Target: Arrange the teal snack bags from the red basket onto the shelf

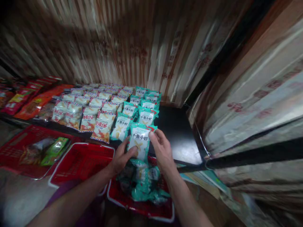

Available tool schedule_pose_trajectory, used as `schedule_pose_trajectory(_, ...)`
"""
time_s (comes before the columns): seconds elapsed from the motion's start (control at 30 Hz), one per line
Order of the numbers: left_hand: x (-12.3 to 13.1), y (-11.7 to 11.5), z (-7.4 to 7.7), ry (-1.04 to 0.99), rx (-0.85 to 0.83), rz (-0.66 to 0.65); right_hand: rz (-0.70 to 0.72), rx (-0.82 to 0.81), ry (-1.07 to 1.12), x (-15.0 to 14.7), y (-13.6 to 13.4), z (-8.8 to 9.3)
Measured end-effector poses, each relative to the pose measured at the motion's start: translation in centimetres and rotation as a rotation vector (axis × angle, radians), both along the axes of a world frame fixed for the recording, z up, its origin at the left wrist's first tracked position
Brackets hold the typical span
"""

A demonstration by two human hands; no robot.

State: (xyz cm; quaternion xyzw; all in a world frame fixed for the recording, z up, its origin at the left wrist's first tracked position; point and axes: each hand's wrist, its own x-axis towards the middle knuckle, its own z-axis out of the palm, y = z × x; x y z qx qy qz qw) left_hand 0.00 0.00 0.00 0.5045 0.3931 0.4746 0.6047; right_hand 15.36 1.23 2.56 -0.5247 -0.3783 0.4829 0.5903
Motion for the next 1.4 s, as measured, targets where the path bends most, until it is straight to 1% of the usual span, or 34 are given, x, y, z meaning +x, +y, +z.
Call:
schedule_pose_trajectory(0.13, 0.5, 0.8, 0.2, -0.058, -0.032, 0.075, 0.035, -0.021, 0.007, -0.4, -0.3, -0.3)
schedule_pose_trajectory(0.3, 1.0, 1.6, 0.7, -0.138, -0.05, 0.194, 0.111, -0.021, -0.007, -0.4, -0.7, -0.5)
schedule_pose_trajectory(0.4, 1.4, 1.8, 0.8, -0.229, -0.098, 0.208, 0.142, -0.02, -0.028, -0.2, -0.9, -0.5)
schedule_pose_trajectory(0.5, 1.8, 1.8, 1.0, -0.329, -0.131, 0.191, 0.126, -0.047, -0.051, 0.0, -1.2, -0.8)
schedule_pose_trajectory(0.63, 2.2, 1.9, 1.4, -0.432, -0.147, 0.125, 0.007, -0.053, -0.039, -0.2, -1.6, -1.5)
schedule_pose_trajectory(0.73, 2.5, 2.1, 1.3, -0.471, -0.171, 0.125, -0.06, -0.028, 0.032, -0.7, -2.2, -1.6)
schedule_pose_trajectory(0.9, 3.0, 2.1, 1.0, -0.476, -0.138, 0.1, -0.022, -0.123, 0.229, -1.4, -3.2, -0.7)
schedule_pose_trajectory(1.0, 3.4, 2.1, 1.0, -0.514, -0.173, 0.078, -0.055, -0.12, 0.282, -1.4, -3.4, -0.1)
schedule_pose_trajectory(1.27, 4.2, 2.0, 1.2, -0.634, -0.407, 0.081, -0.105, -0.093, 0.259, -1.1, -3.8, 0.8)
schedule_pose_trajectory(1.4, 4.4, 1.8, 1.7, -0.673, -0.433, 0.051, -0.113, -0.048, 0.188, -0.8, -4.1, 0.7)
